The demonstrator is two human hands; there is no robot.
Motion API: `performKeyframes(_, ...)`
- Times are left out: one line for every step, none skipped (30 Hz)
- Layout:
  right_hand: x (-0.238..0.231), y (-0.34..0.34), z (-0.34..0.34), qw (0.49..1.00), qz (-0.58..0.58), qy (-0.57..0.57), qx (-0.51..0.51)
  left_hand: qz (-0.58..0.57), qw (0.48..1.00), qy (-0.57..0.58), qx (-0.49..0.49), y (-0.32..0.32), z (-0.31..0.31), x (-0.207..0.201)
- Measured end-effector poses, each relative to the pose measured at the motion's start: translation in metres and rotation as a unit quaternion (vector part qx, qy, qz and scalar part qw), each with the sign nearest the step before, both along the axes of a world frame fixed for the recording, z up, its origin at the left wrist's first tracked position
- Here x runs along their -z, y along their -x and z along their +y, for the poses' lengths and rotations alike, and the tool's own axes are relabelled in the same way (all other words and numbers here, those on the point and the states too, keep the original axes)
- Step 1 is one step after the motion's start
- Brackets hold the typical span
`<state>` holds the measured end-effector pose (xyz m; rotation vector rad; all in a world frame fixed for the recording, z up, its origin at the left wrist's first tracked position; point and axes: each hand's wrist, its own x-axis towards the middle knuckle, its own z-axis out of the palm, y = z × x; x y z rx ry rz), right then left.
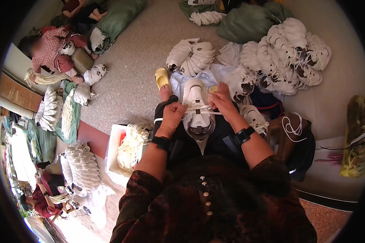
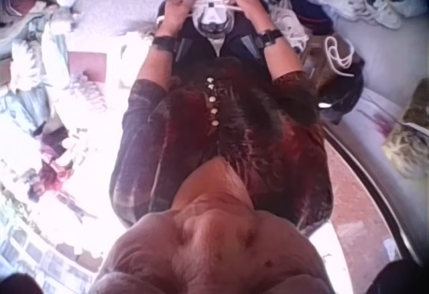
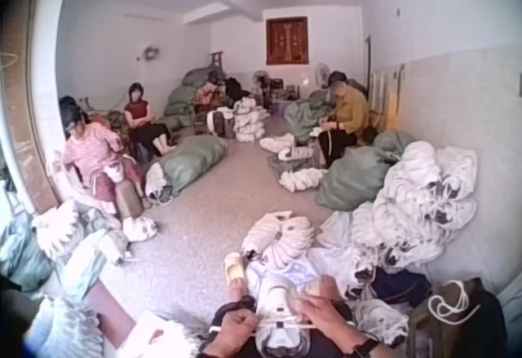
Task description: Lacing shoelaces into white athletic shoe uppers while sitting on the floor.
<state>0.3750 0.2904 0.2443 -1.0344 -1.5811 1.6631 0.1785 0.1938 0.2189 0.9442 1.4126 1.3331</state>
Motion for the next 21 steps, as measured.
performKeyframes(0.000, -0.005, -0.004, 0.998, 0.031, 0.057, -0.002, 0.032, 0.999, -0.004, -0.010, 0.000, 0.000, 0.001)
performKeyframes(0.002, -0.008, -0.008, 0.998, 0.031, 0.056, -0.001, 0.032, 0.999, -0.005, -0.009, -0.001, 0.000, -0.001)
performKeyframes(0.004, -0.011, -0.013, 0.999, 0.021, 0.039, -0.016, 0.033, 0.999, -0.006, -0.006, -0.002, 0.000, -0.004)
performKeyframes(0.006, -0.013, -0.015, 0.999, 0.012, 0.022, -0.032, 0.034, 0.999, -0.007, -0.004, -0.003, 0.000, -0.007)
performKeyframes(0.006, -0.012, -0.017, 0.999, 0.014, 0.022, -0.032, 0.035, 0.999, -0.008, -0.004, -0.002, -0.001, -0.006)
performKeyframes(0.006, -0.010, -0.018, 0.999, 0.018, 0.020, -0.027, 0.043, 0.999, -0.008, -0.003, 0.000, -0.001, -0.004)
performKeyframes(0.006, -0.009, -0.018, 0.999, 0.022, 0.019, -0.023, 0.051, 0.999, -0.009, -0.002, 0.001, -0.001, -0.003)
performKeyframes(0.009, -0.007, -0.017, 0.999, 0.024, 0.018, -0.022, 0.053, 0.999, -0.010, -0.001, 0.001, 0.000, -0.002)
performKeyframes(0.011, -0.005, -0.016, 0.999, 0.022, 0.033, 0.008, 0.049, 0.999, -0.010, -0.001, 0.000, 0.000, 0.000)
performKeyframes(0.014, -0.003, -0.014, 0.998, 0.020, 0.048, 0.037, 0.046, 0.999, -0.010, -0.001, 0.000, 0.001, 0.001)
performKeyframes(0.011, 0.002, -0.012, 0.998, 0.021, 0.049, 0.037, 0.047, 0.999, -0.009, -0.001, -0.001, 0.001, 0.001)
performKeyframes(0.005, 0.008, -0.008, 0.998, -0.034, -0.051, 0.020, 0.046, 0.999, -0.007, 0.001, -0.001, 0.000, -0.001)
performKeyframes(-0.001, 0.012, -0.004, 0.985, -0.089, -0.150, 0.003, 0.046, 0.999, -0.004, 0.003, -0.001, -0.001, -0.002)
performKeyframes(-0.003, 0.014, 0.003, 0.985, -0.088, -0.149, 0.004, 0.047, 0.999, -0.004, 0.005, 0.000, 0.000, -0.001)
performKeyframes(-0.005, 0.015, 0.009, 0.963, -0.136, -0.226, -0.059, 0.047, 0.999, 0.001, 0.007, 0.002, 0.000, 0.001)
performKeyframes(-0.006, 0.016, 0.013, 0.928, -0.182, -0.300, -0.121, 0.047, 0.999, 0.005, 0.010, 0.003, 0.000, 0.003)
performKeyframes(-0.002, 0.013, 0.016, 0.928, -0.183, -0.301, -0.120, 0.047, 0.999, 0.004, 0.011, 0.002, 0.002, 0.003)
performKeyframes(0.002, 0.010, 0.019, 0.950, -0.151, -0.251, -0.104, 0.057, 0.998, 0.001, 0.010, 0.000, 0.003, 0.004)
performKeyframes(0.006, 0.007, 0.022, 0.968, -0.118, -0.201, -0.088, 0.067, 0.998, -0.003, 0.010, -0.001, 0.004, 0.004)
performKeyframes(0.001, 0.007, 0.018, 0.968, -0.119, -0.200, -0.092, 0.066, 0.998, -0.002, 0.006, 0.000, 0.003, 0.006)
performKeyframes(-0.012, 0.006, 0.009, 0.970, -0.121, -0.211, -0.024, 0.088, 0.996, -0.013, 0.007, 0.003, 0.002, 0.008)
